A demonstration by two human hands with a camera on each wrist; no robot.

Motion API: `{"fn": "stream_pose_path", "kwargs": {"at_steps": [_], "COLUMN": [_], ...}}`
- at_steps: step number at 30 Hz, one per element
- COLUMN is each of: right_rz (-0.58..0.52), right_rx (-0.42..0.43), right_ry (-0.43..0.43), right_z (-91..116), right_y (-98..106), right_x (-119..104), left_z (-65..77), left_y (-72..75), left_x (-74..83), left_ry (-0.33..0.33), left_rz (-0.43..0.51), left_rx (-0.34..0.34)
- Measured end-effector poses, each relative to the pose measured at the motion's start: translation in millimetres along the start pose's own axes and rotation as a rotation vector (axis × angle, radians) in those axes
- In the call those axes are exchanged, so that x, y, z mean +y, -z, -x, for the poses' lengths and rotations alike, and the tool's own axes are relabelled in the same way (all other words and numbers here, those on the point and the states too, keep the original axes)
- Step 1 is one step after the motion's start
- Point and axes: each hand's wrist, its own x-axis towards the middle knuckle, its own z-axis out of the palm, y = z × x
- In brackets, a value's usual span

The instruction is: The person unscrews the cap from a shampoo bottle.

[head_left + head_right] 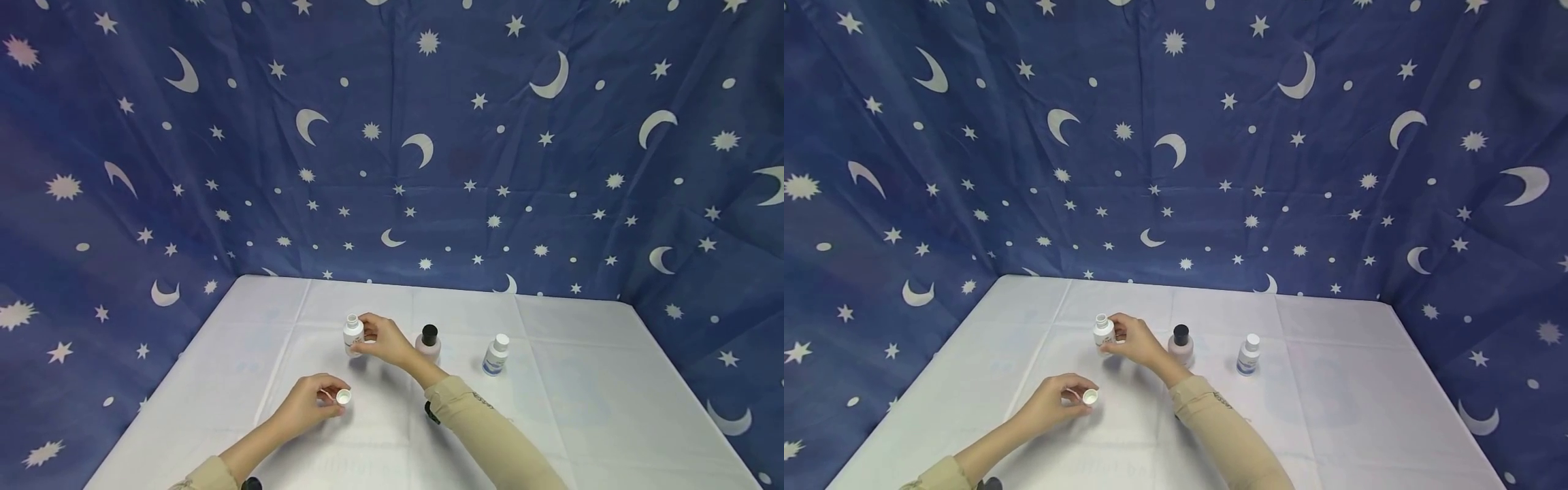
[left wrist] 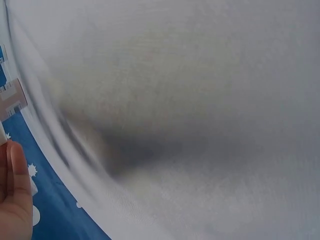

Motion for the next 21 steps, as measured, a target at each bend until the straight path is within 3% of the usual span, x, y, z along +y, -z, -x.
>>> {"fn": "stream_pose_path", "kwargs": {"at_steps": [8, 21], "right_rz": [-0.021, 0.059], "right_rx": [-0.058, -0.11], "right_ry": [-0.085, -0.157], "right_z": [-5, -10], "right_y": [-5, -15], "right_x": [8, 21], "left_z": [-1.0, -0.5], "left_y": [-4.1, -10.8], "left_x": [-0.2, -2.3], "left_ry": [-0.033, 0.016], "left_rz": [-0.031, -0.09], "left_rx": [0.0, 0.004]}}
